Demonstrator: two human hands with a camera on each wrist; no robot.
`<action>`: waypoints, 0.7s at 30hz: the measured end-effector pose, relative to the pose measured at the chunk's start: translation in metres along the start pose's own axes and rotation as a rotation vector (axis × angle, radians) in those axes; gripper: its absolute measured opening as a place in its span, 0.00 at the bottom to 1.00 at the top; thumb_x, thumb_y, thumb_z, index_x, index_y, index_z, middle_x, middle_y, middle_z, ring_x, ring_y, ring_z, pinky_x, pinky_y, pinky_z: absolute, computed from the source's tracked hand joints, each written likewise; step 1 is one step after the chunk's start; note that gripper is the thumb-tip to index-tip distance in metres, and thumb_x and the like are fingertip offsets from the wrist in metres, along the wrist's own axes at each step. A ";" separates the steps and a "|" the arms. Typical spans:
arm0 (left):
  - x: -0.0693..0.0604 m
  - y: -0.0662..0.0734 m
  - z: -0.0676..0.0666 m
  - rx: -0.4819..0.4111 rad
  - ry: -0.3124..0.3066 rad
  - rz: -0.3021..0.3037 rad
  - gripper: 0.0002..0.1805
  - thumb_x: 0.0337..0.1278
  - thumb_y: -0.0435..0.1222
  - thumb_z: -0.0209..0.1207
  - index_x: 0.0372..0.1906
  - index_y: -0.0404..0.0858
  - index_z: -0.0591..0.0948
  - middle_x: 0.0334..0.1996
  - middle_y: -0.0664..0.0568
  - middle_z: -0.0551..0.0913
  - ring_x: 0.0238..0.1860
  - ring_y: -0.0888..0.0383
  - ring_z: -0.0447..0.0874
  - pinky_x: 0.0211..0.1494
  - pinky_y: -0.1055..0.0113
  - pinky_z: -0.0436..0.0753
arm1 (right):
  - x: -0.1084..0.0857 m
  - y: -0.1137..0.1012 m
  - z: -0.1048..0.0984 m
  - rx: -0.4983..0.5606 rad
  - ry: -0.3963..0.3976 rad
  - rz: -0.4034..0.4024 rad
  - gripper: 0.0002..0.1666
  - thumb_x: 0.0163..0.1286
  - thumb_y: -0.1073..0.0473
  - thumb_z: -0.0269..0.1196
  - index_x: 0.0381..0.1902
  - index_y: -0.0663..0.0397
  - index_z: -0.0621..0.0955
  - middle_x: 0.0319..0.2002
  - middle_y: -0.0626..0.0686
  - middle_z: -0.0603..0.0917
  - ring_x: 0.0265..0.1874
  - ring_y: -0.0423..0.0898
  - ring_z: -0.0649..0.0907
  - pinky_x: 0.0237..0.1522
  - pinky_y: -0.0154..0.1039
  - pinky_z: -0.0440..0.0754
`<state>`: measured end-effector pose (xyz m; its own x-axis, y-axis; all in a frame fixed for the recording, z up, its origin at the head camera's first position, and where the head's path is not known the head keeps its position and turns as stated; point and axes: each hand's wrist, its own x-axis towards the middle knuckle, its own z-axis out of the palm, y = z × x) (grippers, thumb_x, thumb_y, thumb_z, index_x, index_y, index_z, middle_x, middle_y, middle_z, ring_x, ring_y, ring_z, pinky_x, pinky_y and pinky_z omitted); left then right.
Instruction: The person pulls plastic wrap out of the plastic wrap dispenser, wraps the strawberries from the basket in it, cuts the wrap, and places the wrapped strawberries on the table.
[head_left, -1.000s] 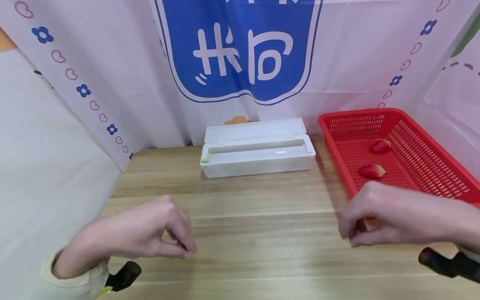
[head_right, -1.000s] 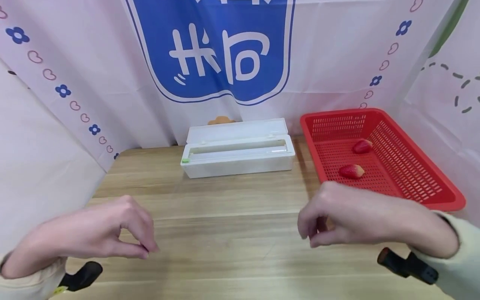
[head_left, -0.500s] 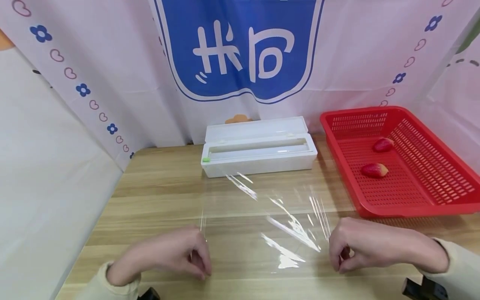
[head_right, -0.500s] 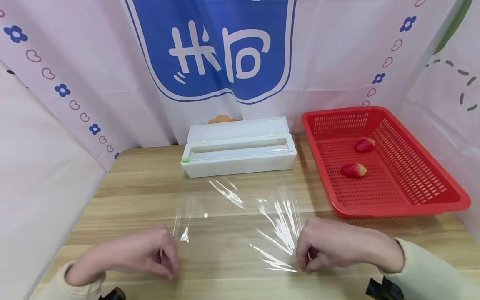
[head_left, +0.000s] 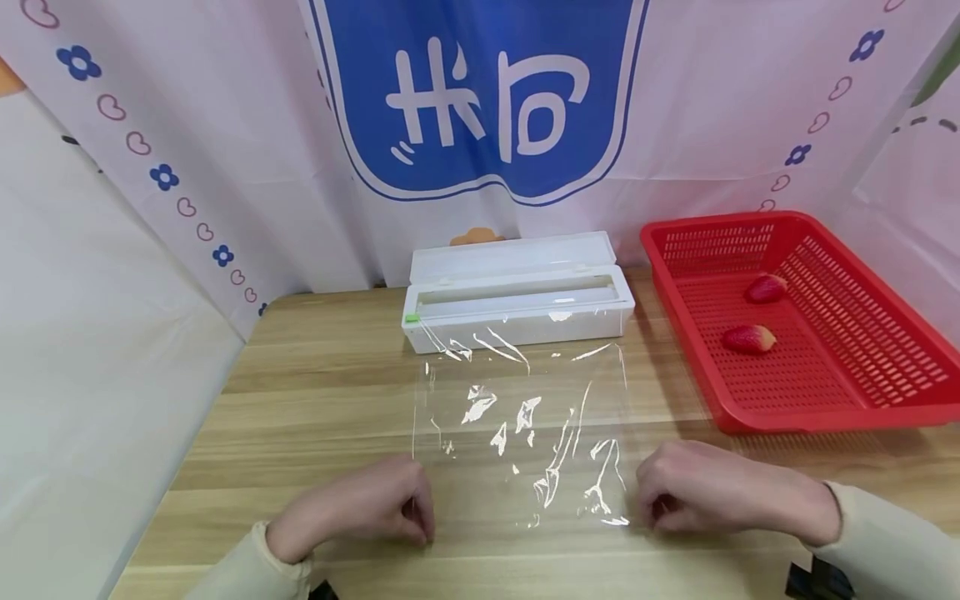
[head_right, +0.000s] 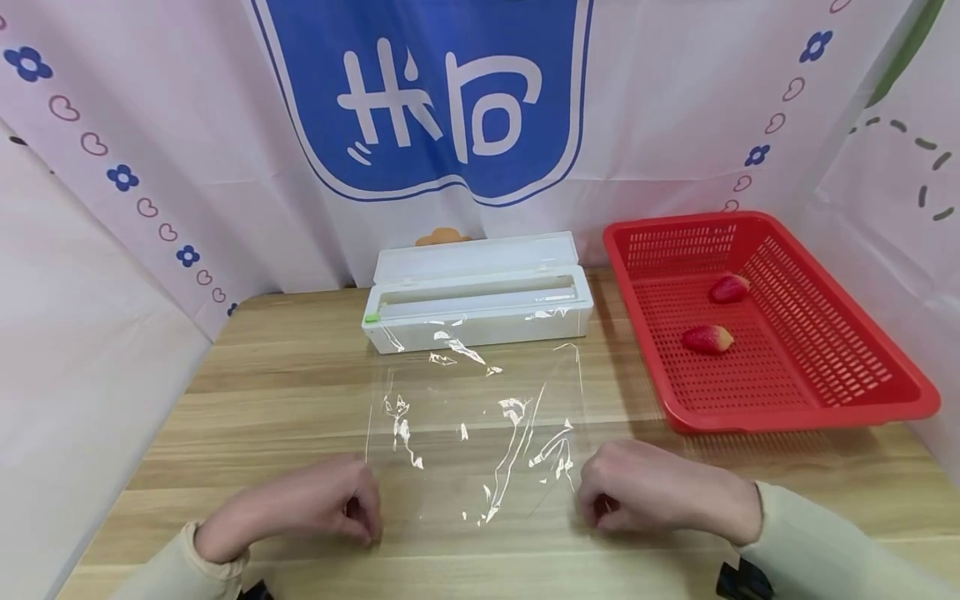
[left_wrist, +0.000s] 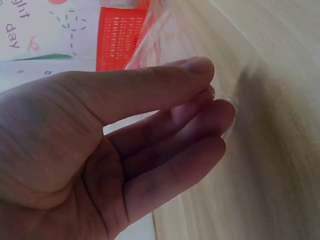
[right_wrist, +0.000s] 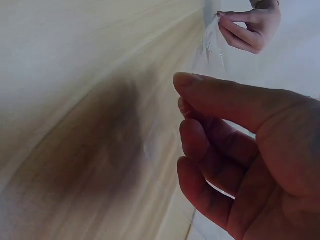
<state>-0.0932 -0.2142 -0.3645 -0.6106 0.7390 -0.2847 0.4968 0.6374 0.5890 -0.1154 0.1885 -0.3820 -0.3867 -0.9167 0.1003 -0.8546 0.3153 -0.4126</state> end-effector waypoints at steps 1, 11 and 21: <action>0.001 -0.001 0.001 0.014 0.003 0.008 0.04 0.44 0.33 0.73 0.26 0.45 0.89 0.21 0.65 0.85 0.21 0.78 0.74 0.26 0.81 0.78 | 0.000 0.001 0.001 0.000 -0.007 0.009 0.17 0.47 0.64 0.73 0.23 0.30 0.82 0.23 0.27 0.76 0.24 0.20 0.72 0.27 0.12 0.67; 0.006 -0.004 0.009 0.061 0.003 -0.007 0.10 0.39 0.29 0.72 0.21 0.45 0.83 0.17 0.67 0.79 0.19 0.78 0.70 0.24 0.82 0.76 | 0.000 0.008 0.011 0.030 -0.020 0.038 0.14 0.49 0.60 0.75 0.23 0.33 0.81 0.23 0.28 0.75 0.24 0.21 0.71 0.27 0.12 0.67; 0.008 -0.005 0.015 0.086 0.000 -0.029 0.09 0.39 0.34 0.75 0.21 0.46 0.83 0.17 0.68 0.78 0.20 0.77 0.70 0.25 0.82 0.75 | 0.000 0.012 0.014 0.115 -0.048 0.045 0.14 0.51 0.64 0.73 0.27 0.35 0.83 0.24 0.29 0.79 0.25 0.21 0.74 0.26 0.14 0.72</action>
<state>-0.0918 -0.2082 -0.3814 -0.6254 0.7201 -0.3005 0.5302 0.6748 0.5134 -0.1203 0.1891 -0.3999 -0.4041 -0.9140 0.0368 -0.7903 0.3286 -0.5172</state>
